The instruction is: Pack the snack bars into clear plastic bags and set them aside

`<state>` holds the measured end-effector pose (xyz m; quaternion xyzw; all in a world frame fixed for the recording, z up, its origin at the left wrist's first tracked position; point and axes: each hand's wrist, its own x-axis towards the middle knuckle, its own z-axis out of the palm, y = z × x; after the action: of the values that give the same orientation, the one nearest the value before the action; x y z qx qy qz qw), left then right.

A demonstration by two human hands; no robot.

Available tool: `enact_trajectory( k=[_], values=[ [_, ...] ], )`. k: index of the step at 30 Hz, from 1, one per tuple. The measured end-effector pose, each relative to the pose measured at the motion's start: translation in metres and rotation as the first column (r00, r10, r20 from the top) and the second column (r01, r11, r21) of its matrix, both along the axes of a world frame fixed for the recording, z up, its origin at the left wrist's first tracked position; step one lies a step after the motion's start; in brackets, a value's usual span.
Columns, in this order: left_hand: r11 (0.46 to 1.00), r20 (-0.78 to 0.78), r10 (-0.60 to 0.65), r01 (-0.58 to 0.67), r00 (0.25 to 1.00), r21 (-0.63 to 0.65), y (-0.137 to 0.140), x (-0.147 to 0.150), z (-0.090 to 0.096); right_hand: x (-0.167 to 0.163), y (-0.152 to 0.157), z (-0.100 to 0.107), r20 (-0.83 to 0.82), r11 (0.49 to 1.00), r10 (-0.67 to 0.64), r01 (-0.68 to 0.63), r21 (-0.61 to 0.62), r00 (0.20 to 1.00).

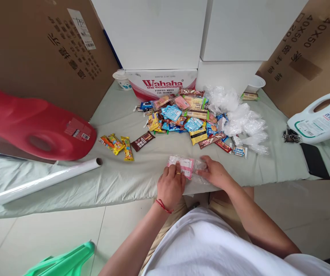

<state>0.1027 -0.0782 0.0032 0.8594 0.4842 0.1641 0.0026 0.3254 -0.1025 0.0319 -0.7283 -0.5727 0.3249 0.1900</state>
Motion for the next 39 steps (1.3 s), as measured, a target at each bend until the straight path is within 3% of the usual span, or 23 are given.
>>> enact_trajectory(
  k=[2,5,9,11,13,16,17,19,22,24,26,29,31,34,36,39],
  values=[
    [0.999,-0.013,0.006,-0.007,1.000,-0.034,0.000,0.001,0.001,0.000,0.000,0.004,-0.047,0.999,-0.007,0.005,-0.042,0.999],
    [0.997,-0.038,0.011,-0.014,0.999,-0.073,0.000,0.002,0.004,-0.004,0.012,0.010,-0.223,0.993,-0.111,0.119,0.023,0.968],
    [0.993,-0.065,-0.015,0.007,0.998,-0.119,-0.001,0.005,0.008,-0.039,0.046,0.018,-0.388,0.990,-0.139,0.139,-0.027,0.911],
    [0.988,-0.046,-0.037,0.029,0.998,-0.152,-0.002,0.005,0.009,-0.062,0.059,0.020,-0.305,0.993,-0.114,0.108,-0.039,0.945],
    [0.981,0.031,-0.057,0.062,0.998,-0.182,-0.002,0.000,0.011,-0.081,0.064,0.020,-0.120,0.998,-0.059,0.060,0.003,0.991],
    [0.962,0.295,-0.086,0.157,0.951,-0.224,0.002,-0.017,0.012,-0.094,0.059,0.021,0.144,0.999,0.021,-0.028,0.046,0.989],
    [0.961,0.395,-0.049,0.151,0.917,-0.232,0.005,-0.023,0.011,-0.095,0.056,0.021,0.194,0.998,0.043,-0.052,0.041,0.980],
    [0.967,0.502,0.123,0.009,0.856,-0.253,0.013,-0.033,0.008,-0.094,0.052,0.020,0.252,0.995,0.081,-0.093,0.035,0.964],
    [0.913,0.406,0.386,-0.281,0.828,-0.295,0.025,-0.030,0.001,-0.092,0.051,0.020,0.255,0.992,0.106,-0.120,0.041,0.961],
    [0.904,0.356,0.392,-0.284,0.848,-0.320,0.030,-0.019,-0.004,-0.091,0.050,0.019,0.212,0.992,0.097,-0.112,0.059,0.972],
    [0.914,0.417,0.348,-0.205,0.840,-0.350,0.029,-0.006,-0.006,-0.089,0.045,0.017,0.136,0.992,0.067,-0.081,0.093,0.988],
    [0.911,0.571,0.356,-0.139,0.739,-0.388,0.019,0.011,-0.003,-0.083,0.030,0.016,-0.105,0.988,-0.033,0.049,0.149,0.994],
    [0.934,0.631,0.319,-0.120,0.707,-0.338,0.009,0.019,0.003,-0.078,0.015,0.018,-0.361,0.979,-0.099,0.157,0.134,0.927],
    [0.990,0.600,0.121,-0.053,0.791,-0.130,-0.004,0.030,0.011,-0.067,-0.010,0.025,-0.678,0.959,-0.188,0.282,0.029,0.710],
    [0.998,0.509,-0.058,0.050,0.859,0.029,-0.012,0.038,0.014,-0.057,-0.025,0.030,-0.775,0.938,-0.260,0.342,-0.061,0.575],
    [0.944,0.361,-0.320,0.266,0.876,0.193,-0.023,0.048,0.014,-0.038,-0.043,0.031,-0.831,0.915,-0.352,0.345,-0.208,0.430]
  ],
)
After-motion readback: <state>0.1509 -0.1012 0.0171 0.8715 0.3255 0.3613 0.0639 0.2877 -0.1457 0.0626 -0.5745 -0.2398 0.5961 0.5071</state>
